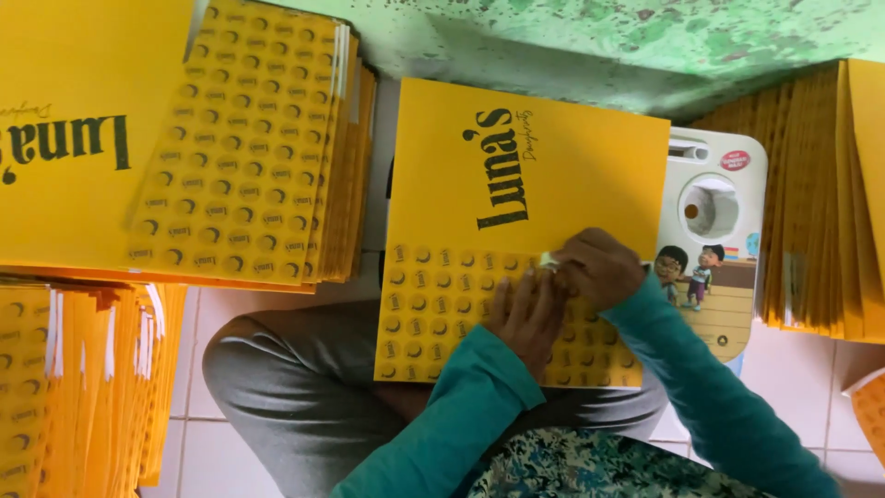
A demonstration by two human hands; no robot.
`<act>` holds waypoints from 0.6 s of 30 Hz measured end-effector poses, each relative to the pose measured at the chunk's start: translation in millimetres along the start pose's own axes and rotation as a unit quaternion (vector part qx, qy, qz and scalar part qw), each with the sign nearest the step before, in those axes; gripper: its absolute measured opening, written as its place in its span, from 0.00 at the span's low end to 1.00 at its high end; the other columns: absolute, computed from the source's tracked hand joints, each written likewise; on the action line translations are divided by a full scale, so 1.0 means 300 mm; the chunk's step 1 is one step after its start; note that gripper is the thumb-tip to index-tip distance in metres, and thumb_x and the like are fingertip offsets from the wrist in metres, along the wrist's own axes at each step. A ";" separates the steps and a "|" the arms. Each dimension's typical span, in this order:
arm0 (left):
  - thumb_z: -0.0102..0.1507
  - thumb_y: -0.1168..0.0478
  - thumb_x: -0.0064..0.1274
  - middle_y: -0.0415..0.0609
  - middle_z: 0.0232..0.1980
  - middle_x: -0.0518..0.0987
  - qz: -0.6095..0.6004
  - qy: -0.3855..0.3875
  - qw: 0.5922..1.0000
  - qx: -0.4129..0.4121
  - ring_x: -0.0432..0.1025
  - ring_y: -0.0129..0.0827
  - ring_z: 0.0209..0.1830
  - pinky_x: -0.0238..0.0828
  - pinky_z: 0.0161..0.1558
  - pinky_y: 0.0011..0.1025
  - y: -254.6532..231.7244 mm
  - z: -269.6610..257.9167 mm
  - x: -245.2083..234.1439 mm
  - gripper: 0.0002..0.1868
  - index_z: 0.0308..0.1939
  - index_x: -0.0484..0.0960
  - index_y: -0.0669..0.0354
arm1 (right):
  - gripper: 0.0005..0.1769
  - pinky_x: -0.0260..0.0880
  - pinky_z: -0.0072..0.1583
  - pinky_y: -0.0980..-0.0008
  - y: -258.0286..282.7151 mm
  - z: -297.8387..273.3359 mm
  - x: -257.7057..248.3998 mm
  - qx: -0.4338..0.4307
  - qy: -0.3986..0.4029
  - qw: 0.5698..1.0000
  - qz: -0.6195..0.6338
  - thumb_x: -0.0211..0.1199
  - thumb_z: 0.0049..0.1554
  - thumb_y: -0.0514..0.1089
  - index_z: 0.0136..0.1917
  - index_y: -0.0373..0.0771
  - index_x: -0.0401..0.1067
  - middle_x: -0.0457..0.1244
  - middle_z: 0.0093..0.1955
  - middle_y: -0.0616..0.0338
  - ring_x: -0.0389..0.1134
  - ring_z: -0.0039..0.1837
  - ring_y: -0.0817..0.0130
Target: Applying glue to the edges of yellow cardboard boxes and folding them into shape.
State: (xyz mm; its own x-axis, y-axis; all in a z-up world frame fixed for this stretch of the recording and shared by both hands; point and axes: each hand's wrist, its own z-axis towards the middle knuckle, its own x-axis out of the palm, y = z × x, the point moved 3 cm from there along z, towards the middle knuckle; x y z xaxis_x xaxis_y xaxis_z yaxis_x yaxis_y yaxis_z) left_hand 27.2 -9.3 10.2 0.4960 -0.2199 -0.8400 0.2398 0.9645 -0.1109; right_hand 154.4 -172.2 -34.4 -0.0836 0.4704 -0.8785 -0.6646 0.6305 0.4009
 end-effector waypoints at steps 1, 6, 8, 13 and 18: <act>0.71 0.62 0.50 0.45 0.71 0.71 -0.001 0.001 1.000 0.000 0.65 0.44 0.74 0.58 0.76 0.57 -0.013 -0.015 0.015 0.23 0.71 0.72 0.46 | 0.03 0.76 0.46 0.69 0.011 0.019 0.036 0.001 0.001 1.000 0.000 0.68 0.60 0.44 0.46 0.53 0.78 0.64 0.42 0.72 0.69 0.45 0.72; 0.69 0.55 0.55 0.45 0.71 0.70 -0.019 -0.006 0.999 -0.032 0.65 0.45 0.74 0.60 0.76 0.58 -0.033 -0.011 0.046 0.23 0.69 0.74 0.49 | 0.05 0.75 0.47 0.64 0.072 0.130 0.184 -0.043 0.012 0.994 0.098 0.66 0.60 0.39 0.42 0.48 0.75 0.60 0.40 0.65 0.66 0.43 0.62; 0.70 0.54 0.55 0.44 0.71 0.70 -0.021 -0.007 0.999 -0.037 0.65 0.45 0.74 0.60 0.76 0.58 -0.045 -0.037 0.071 0.23 0.68 0.75 0.48 | 0.04 0.75 0.48 0.63 0.048 0.105 0.183 -0.021 0.027 0.995 0.089 0.68 0.59 0.40 0.43 0.49 0.76 0.61 0.41 0.66 0.67 0.45 0.63; 0.72 0.55 0.49 0.46 0.71 0.70 -0.011 0.013 1.000 -0.016 0.64 0.46 0.75 0.56 0.77 0.60 -0.020 -0.036 0.037 0.23 0.72 0.71 0.49 | 0.03 0.75 0.53 0.54 -0.088 -0.024 -0.003 0.113 0.110 0.987 0.013 0.68 0.58 0.46 0.46 0.47 0.76 0.61 0.46 0.62 0.68 0.50 0.58; 0.71 0.58 0.51 0.45 0.70 0.72 -0.007 -0.015 1.000 0.002 0.65 0.46 0.73 0.56 0.77 0.58 -0.026 -0.054 0.078 0.24 0.72 0.71 0.49 | 0.03 0.76 0.48 0.63 -0.155 -0.122 -0.126 0.060 0.020 0.998 -0.005 0.68 0.60 0.38 0.45 0.47 0.78 0.62 0.39 0.66 0.68 0.44 0.65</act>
State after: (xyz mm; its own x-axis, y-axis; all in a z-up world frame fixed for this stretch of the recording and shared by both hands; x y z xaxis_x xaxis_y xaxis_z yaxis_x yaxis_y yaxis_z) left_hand 23.5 -19.5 -17.1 0.5180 -0.2384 -0.8215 0.2501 0.9606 -0.1211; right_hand 161.2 -241.9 -29.3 -0.1094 0.4404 -0.8911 -0.5725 0.7050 0.4187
